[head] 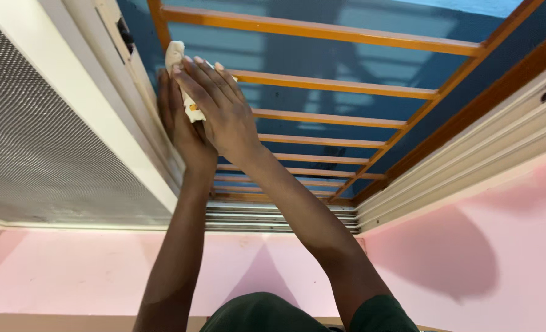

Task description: The person cleans a window and its frame using a cloth, first wiping the glass surface and then sliding the window open to wipe the internal metal bars.

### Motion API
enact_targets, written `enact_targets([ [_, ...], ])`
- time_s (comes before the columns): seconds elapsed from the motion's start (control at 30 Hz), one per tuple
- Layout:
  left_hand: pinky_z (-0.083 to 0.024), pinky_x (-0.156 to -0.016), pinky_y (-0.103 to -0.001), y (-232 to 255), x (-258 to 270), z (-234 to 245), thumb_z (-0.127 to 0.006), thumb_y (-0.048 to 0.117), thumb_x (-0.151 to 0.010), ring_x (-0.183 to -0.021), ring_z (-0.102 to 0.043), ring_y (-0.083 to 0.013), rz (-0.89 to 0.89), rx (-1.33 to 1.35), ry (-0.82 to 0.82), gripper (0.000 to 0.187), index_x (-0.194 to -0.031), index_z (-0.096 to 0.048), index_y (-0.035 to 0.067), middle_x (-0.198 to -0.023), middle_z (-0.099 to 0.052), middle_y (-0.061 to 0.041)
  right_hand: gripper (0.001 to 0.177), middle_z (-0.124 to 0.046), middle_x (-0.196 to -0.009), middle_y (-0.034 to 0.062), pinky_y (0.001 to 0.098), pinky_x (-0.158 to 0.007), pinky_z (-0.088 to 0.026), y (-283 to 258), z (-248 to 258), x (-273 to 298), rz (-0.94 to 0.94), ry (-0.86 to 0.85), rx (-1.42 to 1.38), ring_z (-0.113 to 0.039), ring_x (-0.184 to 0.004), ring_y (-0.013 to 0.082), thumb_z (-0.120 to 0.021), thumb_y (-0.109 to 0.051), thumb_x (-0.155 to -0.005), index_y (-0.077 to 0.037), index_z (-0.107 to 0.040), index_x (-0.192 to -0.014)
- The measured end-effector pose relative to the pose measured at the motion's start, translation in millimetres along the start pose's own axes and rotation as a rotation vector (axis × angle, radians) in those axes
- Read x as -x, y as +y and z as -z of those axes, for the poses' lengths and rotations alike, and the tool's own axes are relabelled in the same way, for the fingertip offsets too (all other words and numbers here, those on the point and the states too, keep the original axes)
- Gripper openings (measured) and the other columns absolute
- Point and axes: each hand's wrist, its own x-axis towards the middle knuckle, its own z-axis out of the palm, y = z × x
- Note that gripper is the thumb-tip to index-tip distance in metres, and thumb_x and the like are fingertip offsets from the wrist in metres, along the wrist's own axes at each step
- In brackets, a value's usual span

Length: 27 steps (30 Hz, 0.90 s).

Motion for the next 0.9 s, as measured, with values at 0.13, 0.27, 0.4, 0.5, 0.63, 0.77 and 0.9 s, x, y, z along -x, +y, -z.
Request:
enact_targets([
  [0.13,-0.029,-0.135,-0.048,-37,41,-7,-0.053,0.015,-0.116,-0.161,-0.032,-0.0378,0.146,0.053,-0.038,0.054,-0.163,-0.031,-0.001,-0.17,-0.034,-0.02,0.055,-0.041,-0.166,0.0002,0.0468,-0.137,-0.026,9,-24,28,0.056,-0.078,0.184,-0.031,-0.16,0.0195,-0.059,-0.006,-0.104,-0.021,-0.049,-0.155],
  [0.27,-0.027,-0.136,-0.048,-75,104,-19,-0.049,0.011,-0.115,-0.162,-0.029,-0.0379,0.18,-0.075,-0.119,0.053,-0.164,-0.031,0.001,-0.171,-0.033,-0.021,0.055,-0.044,-0.164,0.0039,0.0468,-0.131,-0.027,13,-45,76,0.039,-0.192,0.244,-0.034,-0.156,0.0209,-0.06,-0.01,-0.098,-0.014,-0.054,-0.153],
  [0.4,-0.03,-0.128,-0.047,-92,176,-13,-0.054,0.0,-0.101,-0.157,-0.029,-0.0408,0.319,-0.046,-0.209,0.064,-0.161,-0.031,0.001,-0.168,-0.029,-0.026,0.05,-0.045,-0.162,0.0051,0.0474,-0.128,-0.027,23,-65,134,0.055,-0.266,0.224,-0.035,-0.155,0.0218,-0.061,-0.011,-0.098,-0.013,-0.058,-0.148],
  [0.5,-0.03,-0.127,-0.047,-87,201,-7,-0.051,-0.01,-0.095,-0.156,-0.027,-0.0435,0.368,-0.11,-0.325,0.069,-0.16,-0.032,0.0,-0.168,-0.027,-0.028,0.055,-0.047,-0.158,0.0097,0.0513,-0.128,-0.026,17,-72,171,-0.048,-0.336,0.165,-0.037,-0.152,0.0257,-0.063,-0.012,-0.09,-0.009,-0.059,-0.144],
  [0.63,-0.032,-0.126,-0.048,-48,198,15,-0.054,-0.005,-0.093,-0.155,-0.03,-0.0426,0.429,-0.035,-0.372,0.069,-0.159,-0.033,-0.001,-0.166,-0.031,-0.025,0.048,-0.05,-0.16,0.0043,0.0486,-0.132,-0.029,-2,-51,164,-0.048,-0.421,0.268,-0.039,-0.156,0.0216,-0.065,-0.011,-0.094,-0.014,-0.061,-0.141],
  [0.77,-0.025,-0.132,-0.056,-18,123,24,-0.055,0.0,-0.099,-0.159,-0.023,-0.0422,0.091,-0.147,-0.169,0.066,-0.161,-0.035,0.002,-0.167,-0.027,-0.027,0.051,-0.054,-0.151,0.0066,0.0514,-0.121,-0.035,-19,1,102,0.013,-0.155,0.131,-0.046,-0.143,0.0284,-0.066,-0.008,-0.093,-0.013,-0.061,-0.144],
  [0.9,-0.022,-0.133,-0.053,-6,61,-1,-0.068,0.013,-0.111,-0.162,-0.022,-0.0401,-0.121,-0.141,-0.107,0.07,-0.165,-0.025,0.0,-0.169,-0.026,-0.022,0.052,-0.053,-0.149,0.0044,0.0496,-0.124,-0.036,4,32,59,-0.013,-0.041,0.233,-0.049,-0.141,0.0259,-0.065,-0.006,-0.093,-0.015,-0.061,-0.144],
])
